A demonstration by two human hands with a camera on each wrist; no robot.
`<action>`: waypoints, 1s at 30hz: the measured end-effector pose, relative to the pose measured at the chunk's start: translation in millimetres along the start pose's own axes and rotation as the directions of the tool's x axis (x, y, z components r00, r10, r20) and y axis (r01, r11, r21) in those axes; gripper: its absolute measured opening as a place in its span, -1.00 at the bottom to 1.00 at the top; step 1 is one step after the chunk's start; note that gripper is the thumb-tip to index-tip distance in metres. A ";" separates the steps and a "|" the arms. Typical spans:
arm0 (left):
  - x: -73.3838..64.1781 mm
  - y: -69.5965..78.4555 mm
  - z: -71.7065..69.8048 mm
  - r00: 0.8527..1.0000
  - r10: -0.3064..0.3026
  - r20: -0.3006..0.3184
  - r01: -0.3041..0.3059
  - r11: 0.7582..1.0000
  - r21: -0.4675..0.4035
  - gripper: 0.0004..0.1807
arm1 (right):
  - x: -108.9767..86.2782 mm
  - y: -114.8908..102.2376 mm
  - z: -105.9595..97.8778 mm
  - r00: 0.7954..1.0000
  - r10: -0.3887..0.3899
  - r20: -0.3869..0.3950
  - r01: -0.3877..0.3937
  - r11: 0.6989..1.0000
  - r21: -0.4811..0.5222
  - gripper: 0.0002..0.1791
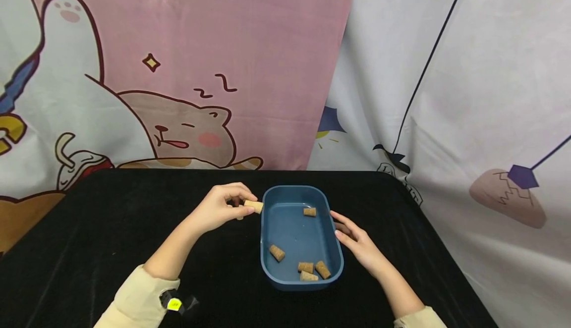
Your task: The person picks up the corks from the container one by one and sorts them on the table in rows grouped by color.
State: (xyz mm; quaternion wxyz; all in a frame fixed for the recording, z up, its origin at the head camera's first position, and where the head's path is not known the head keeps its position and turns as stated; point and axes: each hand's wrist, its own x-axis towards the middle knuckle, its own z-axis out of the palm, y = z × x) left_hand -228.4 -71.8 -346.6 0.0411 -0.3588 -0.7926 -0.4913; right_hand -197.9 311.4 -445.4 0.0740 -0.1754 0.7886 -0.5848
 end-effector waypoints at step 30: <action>-46.7 -68.9 -33.9 0.956 -0.162 -0.244 0.162 0.987 -0.021 -0.79 | -1.1 0.1 -1.3 1.000 -0.019 0.010 0.019 1.000 -0.014 -0.43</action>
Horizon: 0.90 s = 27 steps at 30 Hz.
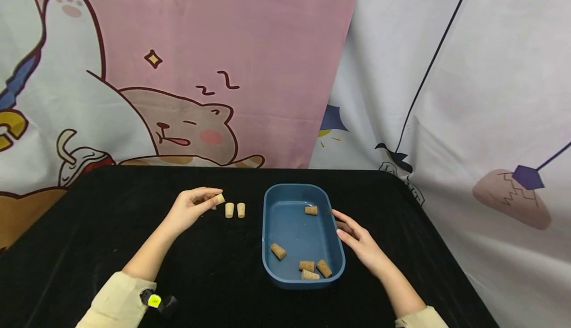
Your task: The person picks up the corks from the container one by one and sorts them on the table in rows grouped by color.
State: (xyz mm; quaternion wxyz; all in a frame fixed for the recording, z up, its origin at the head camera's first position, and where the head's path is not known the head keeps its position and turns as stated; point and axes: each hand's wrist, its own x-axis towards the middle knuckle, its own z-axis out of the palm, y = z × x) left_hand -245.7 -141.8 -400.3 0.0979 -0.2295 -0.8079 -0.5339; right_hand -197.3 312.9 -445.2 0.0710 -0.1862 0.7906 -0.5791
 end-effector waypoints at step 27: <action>-4.1 -38.1 2.5 0.971 -0.208 -0.115 0.219 0.970 0.101 -0.83 | 0.5 -0.2 1.0 1.000 0.005 -0.003 -0.005 1.000 -0.009 -0.44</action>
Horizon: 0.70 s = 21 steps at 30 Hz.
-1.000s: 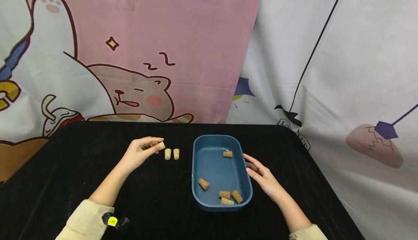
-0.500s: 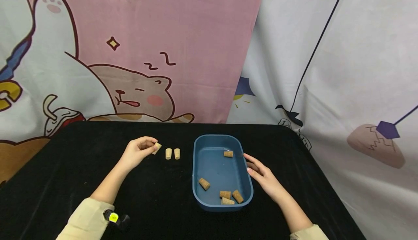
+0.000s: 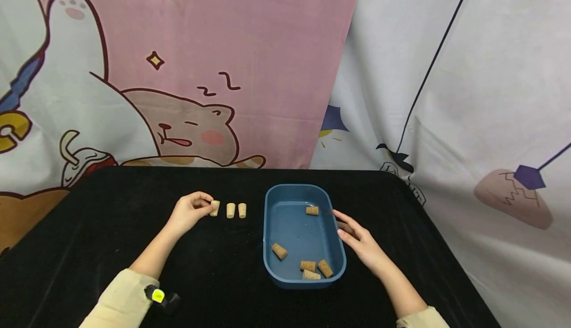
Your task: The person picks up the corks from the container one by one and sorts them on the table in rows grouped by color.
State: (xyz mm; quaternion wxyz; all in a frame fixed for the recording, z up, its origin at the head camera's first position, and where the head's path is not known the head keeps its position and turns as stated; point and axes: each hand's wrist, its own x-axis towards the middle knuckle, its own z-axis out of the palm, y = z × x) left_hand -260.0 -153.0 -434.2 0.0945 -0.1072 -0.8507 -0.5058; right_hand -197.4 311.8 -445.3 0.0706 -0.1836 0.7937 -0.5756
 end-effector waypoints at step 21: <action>1.9 -8.1 16.3 0.998 -0.033 -0.055 0.044 0.972 0.230 -0.79 | -0.1 0.2 -0.5 1.000 -0.003 -0.003 0.003 1.000 0.001 -0.44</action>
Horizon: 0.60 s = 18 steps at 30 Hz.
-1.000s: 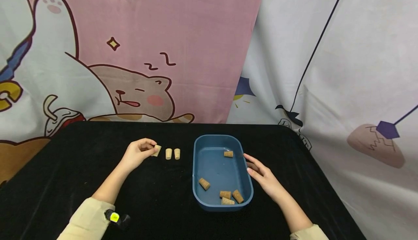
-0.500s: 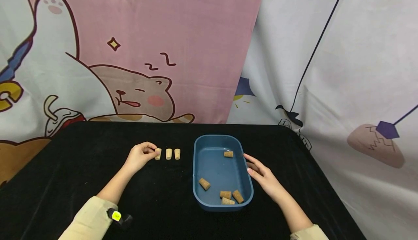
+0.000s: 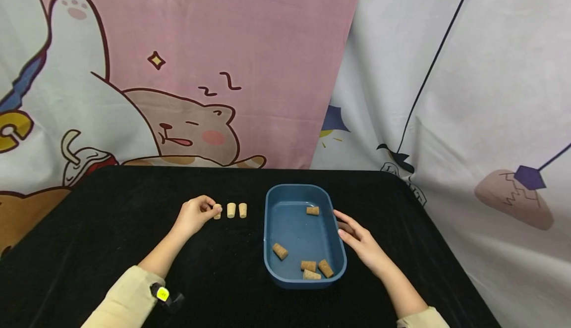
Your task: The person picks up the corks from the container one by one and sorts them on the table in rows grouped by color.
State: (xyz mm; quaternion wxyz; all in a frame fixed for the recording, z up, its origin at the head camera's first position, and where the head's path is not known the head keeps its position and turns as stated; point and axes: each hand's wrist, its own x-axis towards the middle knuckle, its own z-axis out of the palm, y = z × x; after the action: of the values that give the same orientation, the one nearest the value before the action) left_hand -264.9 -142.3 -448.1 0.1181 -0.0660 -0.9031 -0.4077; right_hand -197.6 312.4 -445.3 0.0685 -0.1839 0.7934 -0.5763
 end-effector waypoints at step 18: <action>-0.8 23.1 -14.6 0.990 0.068 -0.124 -0.075 0.996 -0.052 -0.76 | -0.1 0.9 -0.1 1.000 -0.015 0.007 0.015 1.000 -0.005 -0.44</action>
State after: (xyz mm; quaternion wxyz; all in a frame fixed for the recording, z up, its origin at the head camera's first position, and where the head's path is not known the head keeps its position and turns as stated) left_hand -256.8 -138.0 -422.3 0.1856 -0.0767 -0.8793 -0.4319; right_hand -197.7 312.7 -446.1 0.0663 -0.1919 0.7931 -0.5742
